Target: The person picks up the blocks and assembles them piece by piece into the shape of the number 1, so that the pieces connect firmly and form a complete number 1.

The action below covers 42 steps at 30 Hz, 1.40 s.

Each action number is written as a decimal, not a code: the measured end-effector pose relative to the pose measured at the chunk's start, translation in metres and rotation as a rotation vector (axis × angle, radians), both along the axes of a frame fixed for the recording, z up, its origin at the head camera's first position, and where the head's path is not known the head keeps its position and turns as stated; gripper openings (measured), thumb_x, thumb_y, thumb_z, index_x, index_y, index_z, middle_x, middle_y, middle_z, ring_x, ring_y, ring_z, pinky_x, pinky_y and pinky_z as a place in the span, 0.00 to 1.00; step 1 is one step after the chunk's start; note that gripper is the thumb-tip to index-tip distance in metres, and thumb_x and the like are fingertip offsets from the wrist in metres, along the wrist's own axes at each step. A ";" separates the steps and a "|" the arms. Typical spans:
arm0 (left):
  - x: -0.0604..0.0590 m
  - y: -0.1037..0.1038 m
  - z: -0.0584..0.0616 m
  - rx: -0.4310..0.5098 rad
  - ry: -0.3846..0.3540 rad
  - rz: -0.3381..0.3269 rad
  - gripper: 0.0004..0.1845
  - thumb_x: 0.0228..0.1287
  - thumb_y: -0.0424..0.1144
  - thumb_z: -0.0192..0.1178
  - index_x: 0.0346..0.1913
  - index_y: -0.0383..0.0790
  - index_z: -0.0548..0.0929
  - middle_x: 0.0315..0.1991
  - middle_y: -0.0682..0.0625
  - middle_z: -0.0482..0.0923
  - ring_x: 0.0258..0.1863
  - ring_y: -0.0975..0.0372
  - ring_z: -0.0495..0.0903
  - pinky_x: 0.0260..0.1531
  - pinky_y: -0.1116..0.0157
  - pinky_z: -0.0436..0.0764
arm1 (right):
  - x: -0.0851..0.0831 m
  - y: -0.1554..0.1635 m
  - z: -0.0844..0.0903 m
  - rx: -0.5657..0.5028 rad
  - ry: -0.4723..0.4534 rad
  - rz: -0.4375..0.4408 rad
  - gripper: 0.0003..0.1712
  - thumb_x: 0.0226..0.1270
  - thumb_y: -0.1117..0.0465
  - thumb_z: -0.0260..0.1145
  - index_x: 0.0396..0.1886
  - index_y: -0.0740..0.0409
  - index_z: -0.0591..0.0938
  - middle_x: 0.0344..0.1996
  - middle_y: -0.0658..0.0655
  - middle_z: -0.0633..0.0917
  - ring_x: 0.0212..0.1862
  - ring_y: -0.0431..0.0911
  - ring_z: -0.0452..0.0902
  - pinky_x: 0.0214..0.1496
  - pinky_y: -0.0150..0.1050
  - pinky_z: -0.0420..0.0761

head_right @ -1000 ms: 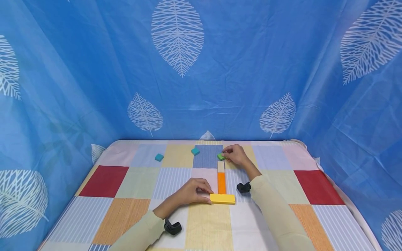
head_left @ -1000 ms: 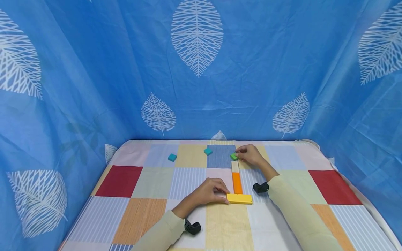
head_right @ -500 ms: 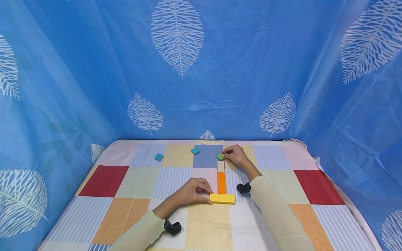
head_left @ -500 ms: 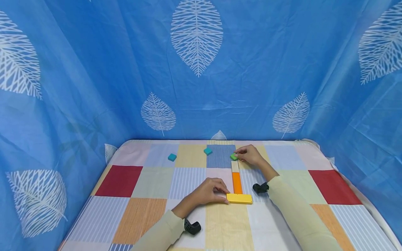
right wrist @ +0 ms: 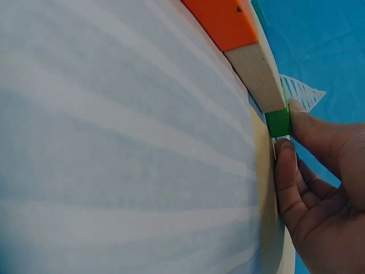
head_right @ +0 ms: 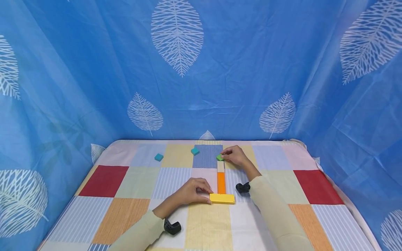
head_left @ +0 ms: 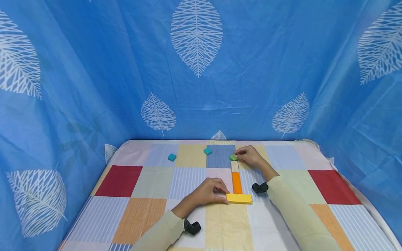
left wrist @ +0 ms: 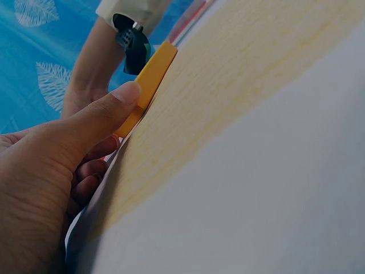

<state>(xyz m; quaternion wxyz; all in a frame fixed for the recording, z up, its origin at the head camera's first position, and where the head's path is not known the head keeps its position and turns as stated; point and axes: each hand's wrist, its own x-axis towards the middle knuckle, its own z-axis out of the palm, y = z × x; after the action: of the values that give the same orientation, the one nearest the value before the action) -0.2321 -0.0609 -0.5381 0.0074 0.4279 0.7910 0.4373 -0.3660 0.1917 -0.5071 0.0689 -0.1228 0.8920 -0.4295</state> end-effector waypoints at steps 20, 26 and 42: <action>0.001 0.000 0.001 0.006 -0.027 -0.004 0.15 0.53 0.41 0.79 0.43 0.42 0.92 0.38 0.56 0.86 0.37 0.71 0.80 0.42 0.74 0.81 | 0.003 -0.001 0.001 -0.047 -0.042 -0.030 0.13 0.69 0.62 0.70 0.48 0.66 0.88 0.44 0.62 0.88 0.37 0.45 0.78 0.37 0.33 0.81; 0.000 -0.001 0.000 0.007 -0.029 -0.009 0.17 0.52 0.42 0.80 0.45 0.41 0.92 0.38 0.57 0.86 0.37 0.72 0.79 0.41 0.74 0.81 | 0.003 -0.001 0.000 -0.055 -0.043 -0.016 0.14 0.70 0.62 0.70 0.49 0.67 0.88 0.44 0.62 0.87 0.37 0.45 0.79 0.38 0.34 0.82; -0.003 -0.004 0.003 0.080 -0.079 0.050 0.09 0.71 0.42 0.65 0.43 0.42 0.92 0.35 0.57 0.86 0.30 0.71 0.76 0.31 0.72 0.78 | 0.005 -0.002 -0.001 -0.061 -0.053 -0.008 0.14 0.71 0.62 0.68 0.50 0.67 0.87 0.45 0.64 0.87 0.38 0.45 0.79 0.38 0.34 0.81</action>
<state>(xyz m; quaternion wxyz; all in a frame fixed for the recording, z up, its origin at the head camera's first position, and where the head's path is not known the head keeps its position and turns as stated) -0.2355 -0.0648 -0.5355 0.0104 0.3903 0.7826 0.4849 -0.3614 0.1897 -0.5084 0.0869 -0.1096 0.8769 -0.4599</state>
